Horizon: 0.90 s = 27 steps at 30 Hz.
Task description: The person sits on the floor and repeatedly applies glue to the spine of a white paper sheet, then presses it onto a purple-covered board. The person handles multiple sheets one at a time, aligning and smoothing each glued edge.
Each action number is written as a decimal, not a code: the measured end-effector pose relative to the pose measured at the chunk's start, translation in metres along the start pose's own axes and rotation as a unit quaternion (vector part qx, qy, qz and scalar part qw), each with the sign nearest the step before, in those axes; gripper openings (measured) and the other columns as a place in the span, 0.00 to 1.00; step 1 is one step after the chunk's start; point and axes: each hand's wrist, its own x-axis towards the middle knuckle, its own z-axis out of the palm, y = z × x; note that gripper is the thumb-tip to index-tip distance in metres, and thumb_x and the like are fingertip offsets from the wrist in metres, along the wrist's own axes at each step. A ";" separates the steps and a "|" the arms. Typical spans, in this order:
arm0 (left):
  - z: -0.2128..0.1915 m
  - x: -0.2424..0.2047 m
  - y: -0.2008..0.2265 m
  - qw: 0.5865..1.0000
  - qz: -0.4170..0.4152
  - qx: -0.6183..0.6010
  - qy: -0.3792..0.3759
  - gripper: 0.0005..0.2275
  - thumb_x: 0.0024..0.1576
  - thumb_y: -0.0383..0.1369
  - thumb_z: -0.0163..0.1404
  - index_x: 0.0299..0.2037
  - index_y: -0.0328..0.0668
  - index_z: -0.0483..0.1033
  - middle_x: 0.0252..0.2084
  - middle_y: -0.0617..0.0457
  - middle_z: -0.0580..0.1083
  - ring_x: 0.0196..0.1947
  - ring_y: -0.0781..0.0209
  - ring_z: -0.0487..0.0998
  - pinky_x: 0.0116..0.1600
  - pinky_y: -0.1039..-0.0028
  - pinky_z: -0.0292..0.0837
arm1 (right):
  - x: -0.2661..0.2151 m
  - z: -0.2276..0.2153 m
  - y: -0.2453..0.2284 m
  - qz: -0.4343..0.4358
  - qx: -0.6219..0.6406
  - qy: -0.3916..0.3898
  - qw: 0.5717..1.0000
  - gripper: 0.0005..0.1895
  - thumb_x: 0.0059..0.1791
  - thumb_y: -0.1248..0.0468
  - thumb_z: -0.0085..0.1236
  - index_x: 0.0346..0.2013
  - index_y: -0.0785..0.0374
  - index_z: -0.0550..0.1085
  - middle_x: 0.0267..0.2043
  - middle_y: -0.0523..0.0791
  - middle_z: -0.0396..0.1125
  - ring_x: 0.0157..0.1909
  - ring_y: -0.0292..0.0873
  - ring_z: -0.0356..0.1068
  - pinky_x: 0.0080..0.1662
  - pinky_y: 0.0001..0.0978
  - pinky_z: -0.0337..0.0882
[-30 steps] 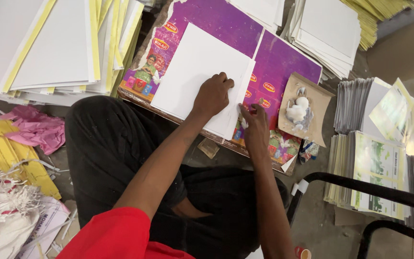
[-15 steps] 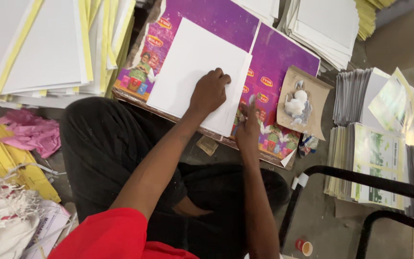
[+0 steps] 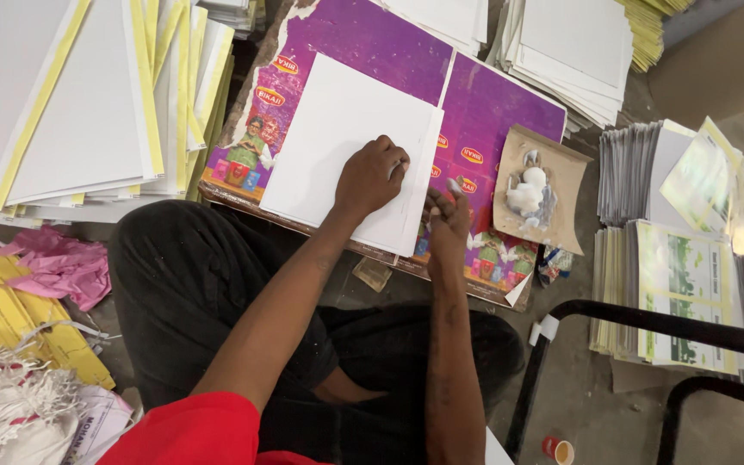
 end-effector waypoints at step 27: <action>-0.003 -0.001 0.004 1.000 0.015 0.016 -0.022 0.07 0.54 0.24 0.53 0.39 0.45 0.79 0.39 0.55 0.72 0.43 0.56 0.76 0.46 0.63 0.73 | -0.007 0.002 -0.007 -0.037 -0.186 0.039 0.981 0.24 0.54 0.77 0.43 0.67 0.71 0.60 0.51 0.56 0.75 0.47 0.43 0.77 0.50 0.31 0.77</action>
